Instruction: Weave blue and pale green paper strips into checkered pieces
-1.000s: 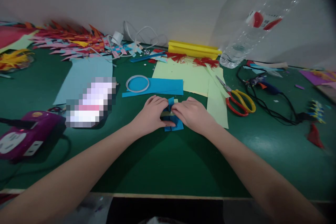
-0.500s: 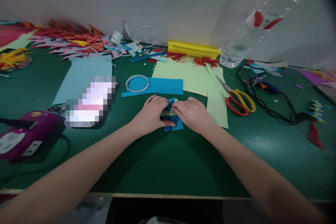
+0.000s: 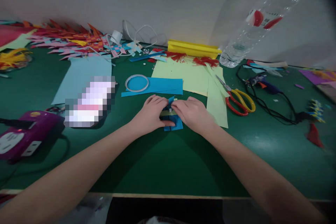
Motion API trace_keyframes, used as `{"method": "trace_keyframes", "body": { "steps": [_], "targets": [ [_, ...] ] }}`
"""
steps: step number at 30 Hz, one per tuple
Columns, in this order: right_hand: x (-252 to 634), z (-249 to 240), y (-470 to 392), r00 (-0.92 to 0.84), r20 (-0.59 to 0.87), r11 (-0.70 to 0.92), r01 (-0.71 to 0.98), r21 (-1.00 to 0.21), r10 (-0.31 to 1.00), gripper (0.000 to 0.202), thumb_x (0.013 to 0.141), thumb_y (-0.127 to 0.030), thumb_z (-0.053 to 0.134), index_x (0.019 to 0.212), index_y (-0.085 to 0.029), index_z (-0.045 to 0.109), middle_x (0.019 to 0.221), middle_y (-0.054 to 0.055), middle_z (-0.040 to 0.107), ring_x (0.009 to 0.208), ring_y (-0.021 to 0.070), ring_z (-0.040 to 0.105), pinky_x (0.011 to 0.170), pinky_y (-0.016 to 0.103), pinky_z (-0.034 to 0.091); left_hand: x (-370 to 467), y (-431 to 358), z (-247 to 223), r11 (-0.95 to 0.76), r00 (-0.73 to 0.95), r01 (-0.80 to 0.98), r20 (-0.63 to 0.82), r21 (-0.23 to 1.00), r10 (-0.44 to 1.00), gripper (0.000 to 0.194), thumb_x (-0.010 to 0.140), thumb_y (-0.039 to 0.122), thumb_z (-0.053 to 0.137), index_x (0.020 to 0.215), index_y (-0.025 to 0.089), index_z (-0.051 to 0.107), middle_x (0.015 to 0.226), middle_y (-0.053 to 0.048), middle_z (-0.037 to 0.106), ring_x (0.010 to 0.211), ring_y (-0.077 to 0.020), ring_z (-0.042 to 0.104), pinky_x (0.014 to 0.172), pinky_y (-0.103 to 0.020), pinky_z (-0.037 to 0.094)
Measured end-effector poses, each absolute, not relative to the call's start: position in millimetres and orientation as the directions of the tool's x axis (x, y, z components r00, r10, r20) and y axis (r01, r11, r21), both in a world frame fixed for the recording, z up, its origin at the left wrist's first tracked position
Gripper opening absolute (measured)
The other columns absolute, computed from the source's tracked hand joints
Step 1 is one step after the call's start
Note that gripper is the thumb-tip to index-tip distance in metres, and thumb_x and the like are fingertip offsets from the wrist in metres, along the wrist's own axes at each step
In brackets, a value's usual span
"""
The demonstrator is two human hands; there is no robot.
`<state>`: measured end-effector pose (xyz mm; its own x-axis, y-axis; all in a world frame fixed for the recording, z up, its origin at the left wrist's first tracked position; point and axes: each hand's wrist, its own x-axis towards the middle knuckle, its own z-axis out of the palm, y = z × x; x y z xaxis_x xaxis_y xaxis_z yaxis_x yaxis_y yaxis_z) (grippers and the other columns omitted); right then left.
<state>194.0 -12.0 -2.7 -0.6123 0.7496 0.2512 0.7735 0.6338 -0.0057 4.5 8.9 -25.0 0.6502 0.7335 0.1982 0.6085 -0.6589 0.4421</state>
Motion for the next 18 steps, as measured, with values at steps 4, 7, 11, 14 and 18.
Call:
{"method": "trace_keyframes", "body": {
  "steps": [4,7,11,14,18],
  "targets": [
    [193.9,-2.5,-12.0,-0.615,0.234,0.637,0.770,-0.024,0.753,0.033,0.097,-0.025,0.030,0.095,-0.013,0.061,0.081,0.007,0.070,0.070,0.0174,0.062,0.068,0.033,0.033,4.4,9.0,-24.7,-0.653,0.650,0.612,0.187,0.446,0.737,0.048,0.069,0.055,0.070,0.093,0.021,0.048,0.102,-0.004,0.056,0.103,-0.0261,0.050,0.099,-0.047,0.032],
    [194.5,-2.2,-12.9,-0.596,0.243,0.629,0.773,-0.083,0.765,0.031,0.095,-0.029,0.035,0.098,-0.013,0.061,0.074,0.006,0.069,0.066,0.0173,0.061,0.069,0.033,0.036,3.8,9.4,-26.1,-0.655,0.649,0.604,0.197,0.454,0.735,0.047,0.070,0.055,0.069,0.094,0.022,0.048,0.101,-0.004,0.057,0.103,-0.0254,0.051,0.100,-0.046,0.032],
    [195.0,-2.6,-13.9,-0.600,0.230,0.635,0.763,-0.125,0.766,0.029,0.092,-0.031,0.041,0.104,-0.014,0.061,0.077,0.005,0.070,0.068,0.0176,0.061,0.071,0.032,0.038,3.4,9.6,-27.1,-0.657,0.647,0.597,0.209,0.460,0.734,0.048,0.069,0.053,0.070,0.097,0.022,0.048,0.101,-0.005,0.057,0.104,-0.0259,0.051,0.100,-0.046,0.031],
    [194.6,-3.8,-13.3,-0.623,0.216,0.652,0.752,-0.098,0.751,0.027,0.093,-0.029,0.040,0.098,-0.016,0.063,0.076,0.004,0.069,0.066,0.0166,0.060,0.069,0.032,0.037,3.7,8.9,-26.2,-0.658,0.650,0.595,0.206,0.461,0.732,0.046,0.069,0.052,0.071,0.094,0.021,0.048,0.100,-0.005,0.057,0.103,-0.0256,0.050,0.099,-0.046,0.032],
    [193.8,-5.7,-11.7,-0.638,0.208,0.661,0.747,-0.069,0.742,0.028,0.094,-0.025,0.038,0.089,-0.015,0.063,0.071,0.003,0.067,0.063,0.0153,0.059,0.066,0.030,0.036,4.1,8.5,-25.5,-0.659,0.655,0.599,0.195,0.456,0.730,0.045,0.070,0.055,0.069,0.089,0.020,0.047,0.098,-0.004,0.056,0.101,-0.0246,0.050,0.098,-0.046,0.032]
  ]
}}
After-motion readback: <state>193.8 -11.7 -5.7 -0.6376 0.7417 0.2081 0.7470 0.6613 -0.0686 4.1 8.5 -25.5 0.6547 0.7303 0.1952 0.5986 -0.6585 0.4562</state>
